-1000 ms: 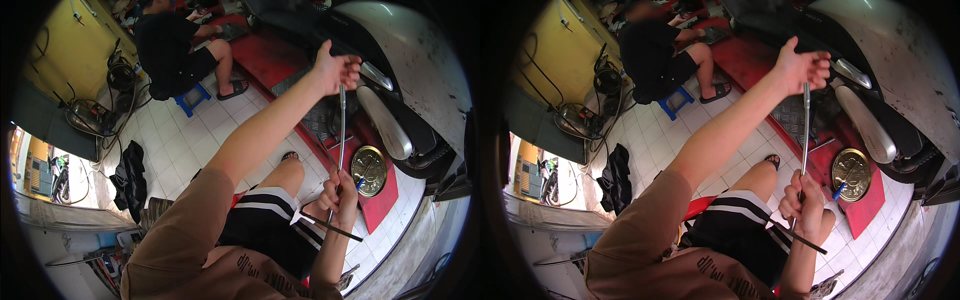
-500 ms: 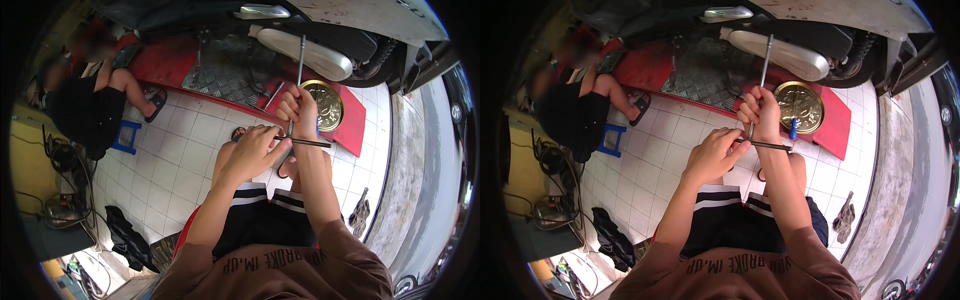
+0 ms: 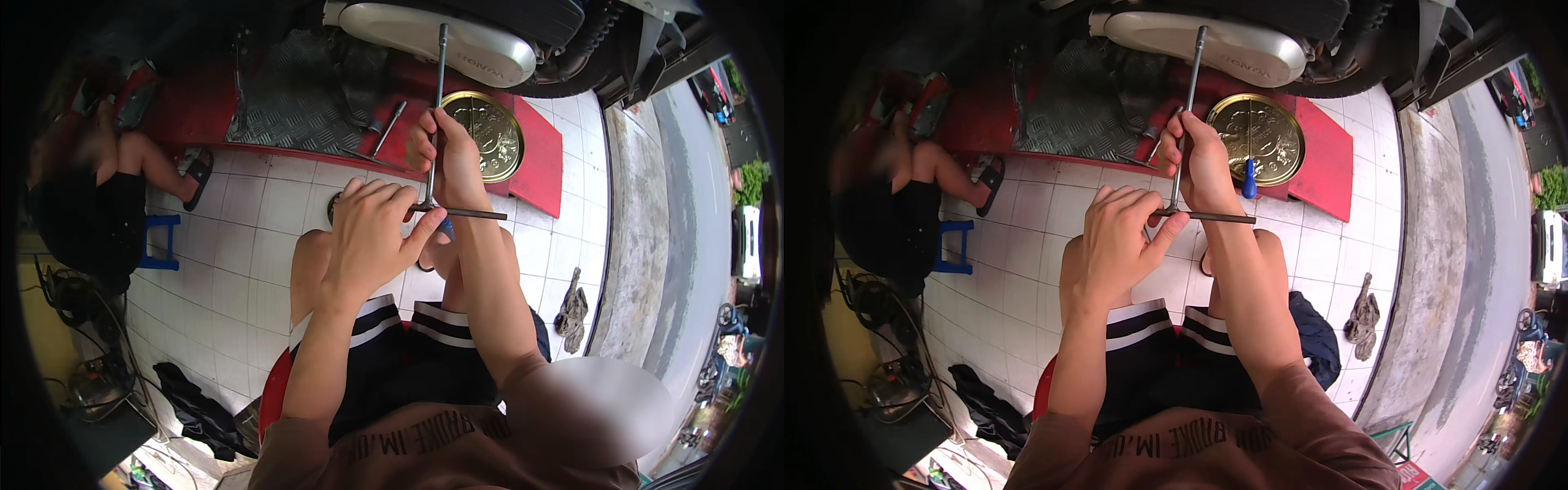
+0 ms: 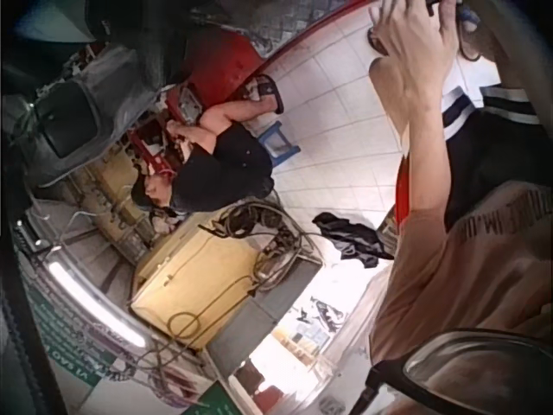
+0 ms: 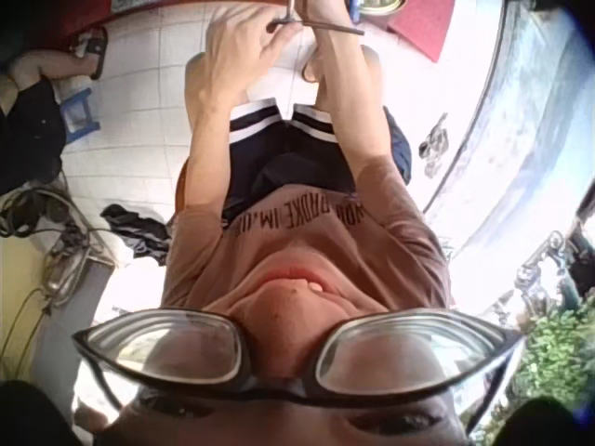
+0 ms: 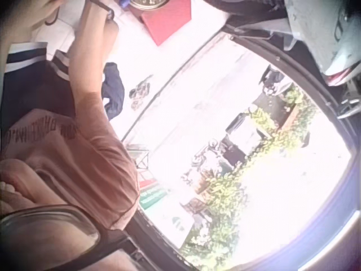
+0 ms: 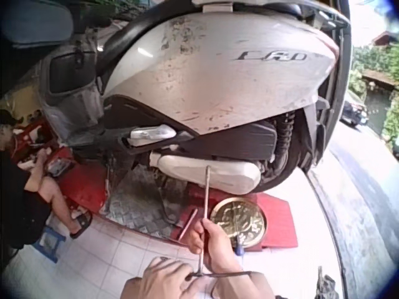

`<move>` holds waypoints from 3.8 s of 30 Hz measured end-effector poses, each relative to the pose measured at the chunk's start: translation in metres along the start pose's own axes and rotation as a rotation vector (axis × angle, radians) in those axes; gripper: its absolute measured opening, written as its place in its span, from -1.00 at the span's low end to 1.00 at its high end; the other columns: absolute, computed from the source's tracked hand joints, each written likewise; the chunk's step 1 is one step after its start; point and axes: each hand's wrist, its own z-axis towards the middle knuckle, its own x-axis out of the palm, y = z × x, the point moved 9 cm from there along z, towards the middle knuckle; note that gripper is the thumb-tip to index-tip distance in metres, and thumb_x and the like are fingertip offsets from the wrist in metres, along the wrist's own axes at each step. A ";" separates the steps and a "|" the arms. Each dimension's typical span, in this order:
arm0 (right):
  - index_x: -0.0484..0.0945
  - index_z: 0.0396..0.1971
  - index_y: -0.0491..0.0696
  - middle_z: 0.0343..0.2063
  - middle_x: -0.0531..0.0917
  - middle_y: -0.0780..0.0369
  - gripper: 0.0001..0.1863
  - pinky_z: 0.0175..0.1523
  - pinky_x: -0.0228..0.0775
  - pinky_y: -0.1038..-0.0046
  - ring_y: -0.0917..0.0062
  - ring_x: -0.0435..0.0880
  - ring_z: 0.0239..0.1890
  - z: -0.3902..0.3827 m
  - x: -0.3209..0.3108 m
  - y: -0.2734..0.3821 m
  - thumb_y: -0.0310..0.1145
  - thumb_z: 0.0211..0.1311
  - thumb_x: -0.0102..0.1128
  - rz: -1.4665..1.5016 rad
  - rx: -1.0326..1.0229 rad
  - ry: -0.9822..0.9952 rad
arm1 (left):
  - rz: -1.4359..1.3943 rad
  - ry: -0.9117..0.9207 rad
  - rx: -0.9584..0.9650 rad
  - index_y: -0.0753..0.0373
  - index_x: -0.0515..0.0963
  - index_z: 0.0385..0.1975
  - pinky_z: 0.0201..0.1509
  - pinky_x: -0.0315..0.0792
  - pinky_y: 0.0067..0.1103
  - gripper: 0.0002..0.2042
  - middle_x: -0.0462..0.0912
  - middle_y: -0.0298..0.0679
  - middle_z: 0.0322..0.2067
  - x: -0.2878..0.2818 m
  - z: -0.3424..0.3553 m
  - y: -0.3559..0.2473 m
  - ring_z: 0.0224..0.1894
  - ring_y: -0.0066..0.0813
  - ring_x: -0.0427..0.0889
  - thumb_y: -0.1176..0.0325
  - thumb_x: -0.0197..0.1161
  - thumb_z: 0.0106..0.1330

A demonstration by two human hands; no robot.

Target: The person sits on a low stool and uses a T-handle wrench to tighten or loosen bolts on the underside of a white motorcycle. They repeatedly insert the wrench, turn it, and reposition it while working on the engine area.

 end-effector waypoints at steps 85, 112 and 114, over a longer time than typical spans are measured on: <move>0.50 -0.36 -0.08 -0.67 0.33 0.43 -0.74 -0.55 -0.02 0.70 0.79 0.24 -0.63 0.057 0.073 -0.016 -0.20 0.43 0.01 -0.227 0.038 0.235 | -0.674 -0.659 -0.127 0.32 0.42 -0.48 -0.58 0.11 -0.63 -0.48 0.37 -0.31 -0.67 -0.038 0.029 0.093 -0.63 -0.62 0.34 -0.06 -0.18 0.46; 0.39 0.18 -0.09 -0.04 0.57 0.30 -0.42 -0.04 0.34 0.60 0.62 0.51 -0.05 0.025 0.072 -0.041 0.07 0.50 -0.32 -0.406 0.064 0.423 | 0.273 -0.375 -0.222 0.29 0.54 -0.38 -0.02 0.16 -0.27 -0.65 0.39 -0.08 -0.23 -0.073 0.031 0.042 -0.11 -0.14 0.31 0.15 -0.08 0.44; 0.47 0.05 -0.09 -0.29 0.58 0.34 -0.48 -0.25 0.33 0.65 0.69 0.50 -0.29 0.023 0.062 -0.050 0.02 0.51 -0.30 -0.489 0.092 0.443 | 0.265 -0.295 -0.244 0.30 0.56 -0.39 -0.03 0.17 -0.28 -0.63 0.41 -0.09 -0.29 -0.076 0.032 0.045 -0.15 -0.13 0.35 0.15 -0.08 0.45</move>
